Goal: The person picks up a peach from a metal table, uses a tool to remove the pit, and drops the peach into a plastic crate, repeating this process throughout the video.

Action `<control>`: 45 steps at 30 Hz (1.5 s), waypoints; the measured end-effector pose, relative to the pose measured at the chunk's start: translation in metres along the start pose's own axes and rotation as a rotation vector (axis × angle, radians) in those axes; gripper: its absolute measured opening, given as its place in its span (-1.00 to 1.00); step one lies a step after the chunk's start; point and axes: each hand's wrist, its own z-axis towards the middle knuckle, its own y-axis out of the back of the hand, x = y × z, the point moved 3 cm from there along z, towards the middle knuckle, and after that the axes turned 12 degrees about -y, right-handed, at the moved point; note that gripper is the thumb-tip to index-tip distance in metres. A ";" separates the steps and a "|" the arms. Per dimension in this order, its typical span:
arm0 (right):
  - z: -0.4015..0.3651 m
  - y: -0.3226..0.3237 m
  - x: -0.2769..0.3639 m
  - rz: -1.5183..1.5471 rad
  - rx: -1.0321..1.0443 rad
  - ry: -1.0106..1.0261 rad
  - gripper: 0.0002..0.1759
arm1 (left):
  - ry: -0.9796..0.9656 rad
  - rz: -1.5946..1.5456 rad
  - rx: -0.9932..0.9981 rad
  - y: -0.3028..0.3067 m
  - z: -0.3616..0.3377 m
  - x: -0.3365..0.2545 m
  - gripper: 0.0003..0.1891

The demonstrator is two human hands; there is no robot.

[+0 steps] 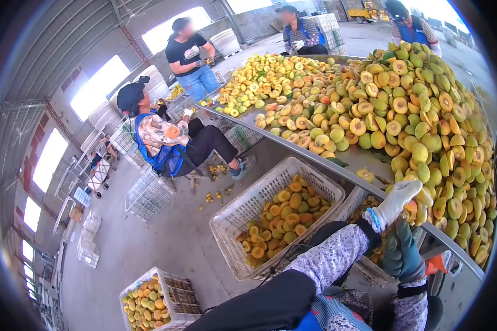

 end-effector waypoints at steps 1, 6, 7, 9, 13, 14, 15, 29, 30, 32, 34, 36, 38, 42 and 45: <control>0.001 -0.005 -0.002 0.100 0.074 0.007 -0.41 | 0.014 -0.052 -0.017 -0.004 -0.001 -0.002 -0.47; 0.004 -0.009 0.001 0.019 -0.050 0.090 -0.46 | 0.037 -0.338 -0.411 0.017 0.002 0.010 -0.48; 0.011 -0.005 0.003 -0.130 -0.159 0.139 -0.48 | -0.032 -0.290 -0.424 0.023 0.004 0.008 -0.48; 0.024 0.015 -0.001 -0.436 -0.400 0.229 -0.53 | -0.064 -0.107 -0.517 0.031 0.004 -0.017 -0.47; 0.028 0.051 -0.011 -1.172 -0.941 0.660 -0.60 | -0.239 0.041 -0.522 0.055 -0.008 -0.065 -0.51; 0.019 0.043 -0.004 -1.122 -0.948 0.606 -0.62 | -0.250 0.156 -0.534 0.064 -0.016 -0.085 -0.49; 0.011 0.033 0.005 -1.073 -0.937 0.568 -0.64 | -0.311 0.439 -0.549 0.076 -0.020 -0.108 -0.57; -0.008 0.011 0.009 -1.233 -0.885 0.485 -0.67 | 0.269 1.872 0.635 0.087 0.104 0.017 -0.33; -0.012 0.010 0.010 -1.217 -0.882 0.549 -0.67 | 0.304 1.826 0.635 0.075 0.104 0.004 -0.31; -0.009 0.014 0.007 -1.241 -0.879 0.512 -0.68 | 0.357 1.865 0.774 0.066 0.107 -0.008 -0.24; -0.009 0.014 0.004 -1.283 -0.867 0.516 -0.70 | 0.458 1.867 0.823 0.062 0.105 -0.008 -0.24; -0.008 0.012 0.004 -1.292 -0.848 0.558 -0.70 | 0.363 1.866 0.746 0.068 0.096 -0.005 -0.36; -0.008 0.008 0.003 -1.306 -0.855 0.575 -0.71 | 0.265 1.867 0.685 0.074 0.094 -0.001 -0.47; -0.006 0.011 0.001 -1.286 -0.850 0.590 -0.72 | 0.287 1.849 0.733 0.067 0.093 -0.007 -0.52; -0.008 0.012 0.001 -1.309 -0.858 0.558 -0.73 | 0.436 1.782 0.658 0.064 0.093 -0.023 -0.44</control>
